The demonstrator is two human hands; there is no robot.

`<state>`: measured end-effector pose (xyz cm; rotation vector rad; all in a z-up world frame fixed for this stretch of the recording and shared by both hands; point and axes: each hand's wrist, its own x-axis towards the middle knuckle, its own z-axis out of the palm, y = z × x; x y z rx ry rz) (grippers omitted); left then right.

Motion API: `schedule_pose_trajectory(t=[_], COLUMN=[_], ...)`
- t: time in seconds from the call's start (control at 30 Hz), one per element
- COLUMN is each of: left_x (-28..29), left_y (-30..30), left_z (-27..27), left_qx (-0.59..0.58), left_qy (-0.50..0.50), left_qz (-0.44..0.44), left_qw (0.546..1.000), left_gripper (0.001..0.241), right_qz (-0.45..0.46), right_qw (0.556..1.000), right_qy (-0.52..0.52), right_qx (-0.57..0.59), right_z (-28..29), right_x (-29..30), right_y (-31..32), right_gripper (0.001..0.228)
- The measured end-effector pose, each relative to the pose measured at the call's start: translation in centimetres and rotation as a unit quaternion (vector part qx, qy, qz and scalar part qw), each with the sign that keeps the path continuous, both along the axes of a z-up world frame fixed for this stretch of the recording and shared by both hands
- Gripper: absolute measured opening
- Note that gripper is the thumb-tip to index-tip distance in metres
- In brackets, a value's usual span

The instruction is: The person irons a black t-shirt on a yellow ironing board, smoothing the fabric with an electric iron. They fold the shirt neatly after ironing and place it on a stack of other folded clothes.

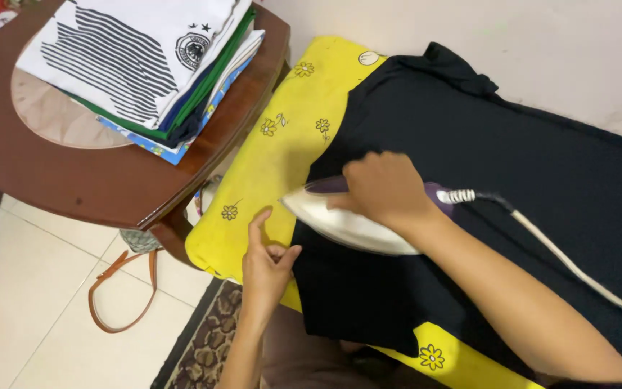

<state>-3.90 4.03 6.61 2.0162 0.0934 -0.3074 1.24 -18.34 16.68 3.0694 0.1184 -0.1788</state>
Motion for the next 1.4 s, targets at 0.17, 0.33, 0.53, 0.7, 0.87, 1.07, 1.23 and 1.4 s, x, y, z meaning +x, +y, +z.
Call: schedule_pose_trajectory(t=[0.17, 0.33, 0.53, 0.7, 0.87, 1.07, 1.23, 1.4], left_x=[-0.7, -0.7, -1.5, -1.0, -1.1, 0.0, 0.0, -0.5], left_y=[0.5, 0.2, 0.1, 0.4, -1.6, -7.1, -7.7, -7.4], left_z=[-1.6, -2.0, 0.2, -0.7, 0.4, -3.4, -6.8, -6.4], left_qx=[-0.170, -0.184, -0.089, -0.010, 0.231, 0.189, 0.317, 0.337], left_qy=[-0.038, -0.074, -0.046, -0.075, -0.290, -0.448, -0.409, -0.411], left_qz=[0.006, 0.005, 0.036, 0.012, -0.085, -0.264, -0.209, -0.220], left_qw=[0.985, 0.980, 0.994, 0.997, 0.925, 0.833, 0.830, 0.818], left_gripper=[0.074, 0.067, 0.062, 0.066, 0.058, 0.058, 0.084, 0.080], right_qz=[0.069, 0.011, -0.005, -0.107, -0.262, -0.218, -0.012, -0.040], right_qw=[0.995, 0.999, 0.997, 0.979, 0.898, 0.941, 0.986, 0.961], right_qy=[-0.051, -0.003, 0.072, 0.082, 0.172, -0.015, -0.080, -0.216], right_qx=[-0.050, -0.044, -0.037, -0.152, -0.308, -0.258, -0.144, -0.165], right_z=[-3.1, -1.9, -0.4, -1.0, -1.6, -2.8, -2.6, -4.0], right_x=[-6.1, -4.4, -8.5, -21.0, -28.9, -24.5, -8.4, 10.1], right_y=[-1.6, 0.5, -2.1, -9.5, -15.6, -16.4, -12.8, -14.5], right_gripper=[0.061, 0.058, 0.058, 0.071, 0.071, 0.069, 0.067, 0.073])
